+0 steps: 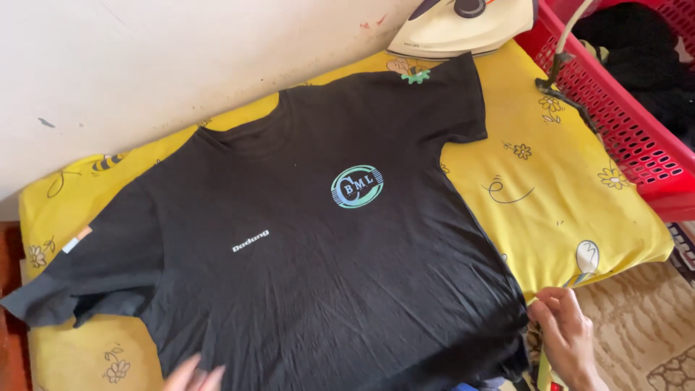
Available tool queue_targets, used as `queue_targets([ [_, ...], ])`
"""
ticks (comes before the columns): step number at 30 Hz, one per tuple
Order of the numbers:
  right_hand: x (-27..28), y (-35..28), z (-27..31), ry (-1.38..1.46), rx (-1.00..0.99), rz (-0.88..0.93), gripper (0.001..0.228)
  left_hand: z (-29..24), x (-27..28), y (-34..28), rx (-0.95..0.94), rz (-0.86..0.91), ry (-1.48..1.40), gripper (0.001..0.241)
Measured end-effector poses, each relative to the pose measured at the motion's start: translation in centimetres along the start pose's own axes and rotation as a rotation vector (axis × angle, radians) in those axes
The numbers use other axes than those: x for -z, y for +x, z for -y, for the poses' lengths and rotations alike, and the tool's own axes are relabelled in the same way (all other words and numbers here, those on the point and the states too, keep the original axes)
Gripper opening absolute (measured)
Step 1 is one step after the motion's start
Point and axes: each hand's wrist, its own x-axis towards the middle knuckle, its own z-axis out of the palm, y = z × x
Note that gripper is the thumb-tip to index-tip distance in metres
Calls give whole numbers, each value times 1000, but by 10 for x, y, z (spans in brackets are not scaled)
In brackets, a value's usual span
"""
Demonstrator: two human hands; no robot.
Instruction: The person irons a black t-shirt laid out on a yellow patterned ironing board. They smooth the fabric with their hands and use a white electric iron to press the shirt, moving it across the sleeves and body of the garment.
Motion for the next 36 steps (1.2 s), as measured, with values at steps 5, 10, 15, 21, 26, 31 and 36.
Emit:
queue_targets([
  [5, -8, -4, -16, 173, 2, 41, 21, -260, -15, 158, -766, 86, -250, 42],
  [10, -40, -9, -61, 253, 148, -11, 36, -371, -193, 201, -845, 162, -209, 41],
  [15, -11, -1, -33, 108, 322, 33, 31, -389, -203, 209, -759, 443, -76, 51],
  [21, 43, 57, -13, 20, 25, 462, 22, -375, -199, 206, -786, 519, -74, 88],
  [26, 67, 160, 134, -324, 0, 455, 41, -371, -175, 254, -682, 444, -341, 58],
  [31, -20, 338, 207, -210, 457, 391, 53, -317, -198, 345, -397, 150, -248, 46],
  [36, -108, 387, 252, -477, 277, -23, 79, -306, -220, 367, -411, 157, -138, 48],
])
